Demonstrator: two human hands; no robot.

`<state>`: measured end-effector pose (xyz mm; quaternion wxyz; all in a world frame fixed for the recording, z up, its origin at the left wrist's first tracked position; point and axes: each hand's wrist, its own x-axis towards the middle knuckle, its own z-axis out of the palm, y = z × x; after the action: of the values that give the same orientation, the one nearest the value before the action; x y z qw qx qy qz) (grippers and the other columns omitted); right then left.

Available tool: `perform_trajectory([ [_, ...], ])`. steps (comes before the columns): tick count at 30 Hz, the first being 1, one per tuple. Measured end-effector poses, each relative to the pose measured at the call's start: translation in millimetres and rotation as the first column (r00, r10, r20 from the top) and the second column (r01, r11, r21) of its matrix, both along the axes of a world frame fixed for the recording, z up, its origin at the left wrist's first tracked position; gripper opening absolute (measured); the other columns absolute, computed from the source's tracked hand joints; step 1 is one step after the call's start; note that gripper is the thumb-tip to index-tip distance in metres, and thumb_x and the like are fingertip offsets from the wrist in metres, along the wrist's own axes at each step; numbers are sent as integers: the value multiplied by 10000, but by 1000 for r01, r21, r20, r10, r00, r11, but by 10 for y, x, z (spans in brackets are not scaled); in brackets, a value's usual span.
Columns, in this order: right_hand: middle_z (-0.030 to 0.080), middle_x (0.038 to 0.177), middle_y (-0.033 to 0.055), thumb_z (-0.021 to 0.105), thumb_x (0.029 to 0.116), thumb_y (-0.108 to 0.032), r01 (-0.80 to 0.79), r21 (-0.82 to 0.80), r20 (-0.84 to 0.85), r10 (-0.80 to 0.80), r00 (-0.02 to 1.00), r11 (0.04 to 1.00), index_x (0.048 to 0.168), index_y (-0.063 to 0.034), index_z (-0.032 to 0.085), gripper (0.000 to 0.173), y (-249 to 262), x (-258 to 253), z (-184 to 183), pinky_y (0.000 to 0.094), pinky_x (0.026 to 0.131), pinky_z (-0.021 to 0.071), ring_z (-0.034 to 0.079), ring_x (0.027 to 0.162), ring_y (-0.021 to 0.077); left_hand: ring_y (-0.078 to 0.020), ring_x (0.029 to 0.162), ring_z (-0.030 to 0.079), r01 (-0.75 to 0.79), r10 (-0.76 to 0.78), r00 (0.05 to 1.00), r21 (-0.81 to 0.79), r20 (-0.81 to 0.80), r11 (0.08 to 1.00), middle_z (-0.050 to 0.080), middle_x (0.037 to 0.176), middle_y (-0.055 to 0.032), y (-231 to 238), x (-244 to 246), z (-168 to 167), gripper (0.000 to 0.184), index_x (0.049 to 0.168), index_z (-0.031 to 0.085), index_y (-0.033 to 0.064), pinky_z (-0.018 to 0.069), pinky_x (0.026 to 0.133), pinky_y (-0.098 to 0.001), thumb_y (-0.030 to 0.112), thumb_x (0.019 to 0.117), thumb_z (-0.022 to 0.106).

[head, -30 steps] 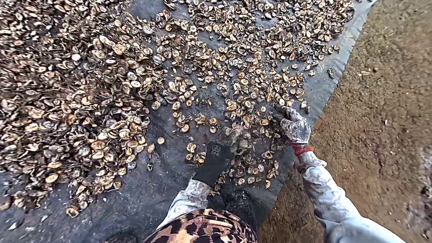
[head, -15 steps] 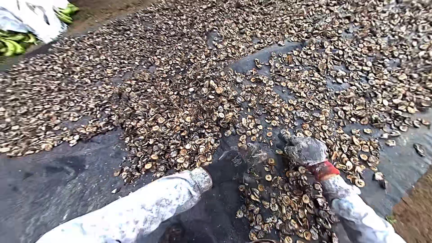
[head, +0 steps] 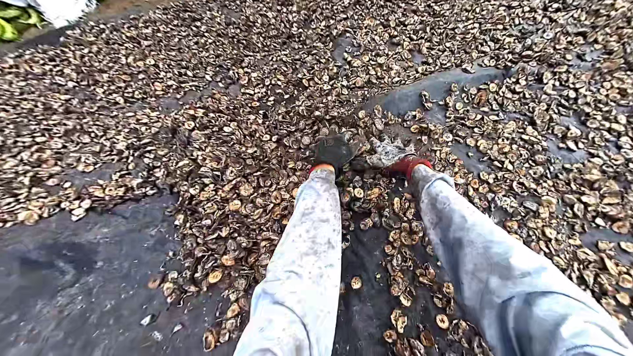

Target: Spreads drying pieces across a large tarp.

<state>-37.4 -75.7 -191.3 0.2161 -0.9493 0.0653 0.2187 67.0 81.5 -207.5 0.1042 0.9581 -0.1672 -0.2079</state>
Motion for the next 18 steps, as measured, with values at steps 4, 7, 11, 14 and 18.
perform_trajectory([
  [4, 430, 1552, 278, 798, 805, -475, 45, 62, 127, -53, 991, 997, 1582, -105, 384, 954, 605, -727, -248, 717, 1093, 343, 395, 1422, 504, -461, 1251, 584, 165, -160, 986, -183, 43, 969, 630, 1349, -231, 754, -693, 32, 567, 1382, 625, 134, 433, 1021, -711, 428, 914, 748],
  [7, 426, 1589, 213, 697, 894, -371, -17, 176, -32, 23, 999, 984, 1617, -111, 319, 857, 950, -1411, -14, 566, 1173, 349, 426, 1461, 369, -380, 1303, 573, 100, -117, 975, -97, -191, 990, 625, 1386, -170, 1158, -1351, 251, 599, 1435, 592, 191, 417, 1097, -634, 430, 909, 751],
  [11, 562, 1466, 195, 623, 974, -184, 126, 478, -148, -62, 987, 869, 1520, -61, 471, 580, 722, -1641, 130, 490, 1155, 392, 538, 1362, 294, -310, 1090, 681, -113, 67, 987, -334, -146, 936, 719, 1171, -152, 1263, -1736, 516, 380, 1247, 709, 112, 510, 989, -576, 330, 938, 750],
  [14, 631, 1326, 256, 611, 1021, -148, 343, 579, -111, -346, 932, 739, 1394, 16, 568, 410, 379, -1510, 91, 508, 1079, 457, 611, 1224, 344, -302, 981, 678, -125, 129, 991, -606, -37, 785, 691, 1205, -156, 1080, -1660, 645, 396, 1297, 649, 100, 552, 830, -548, 68, 915, 745],
  [18, 625, 1316, 207, 595, 1015, -138, 346, 675, -14, -457, 889, 652, 1508, -59, 454, 519, -47, -1041, 194, 457, 927, 530, 643, 1086, 269, -349, 1390, 502, -131, 206, 977, -622, 50, 772, 516, 1500, -211, 628, -1172, 712, 649, 1501, 486, 64, 398, 1149, -550, -49, 890, 673],
])
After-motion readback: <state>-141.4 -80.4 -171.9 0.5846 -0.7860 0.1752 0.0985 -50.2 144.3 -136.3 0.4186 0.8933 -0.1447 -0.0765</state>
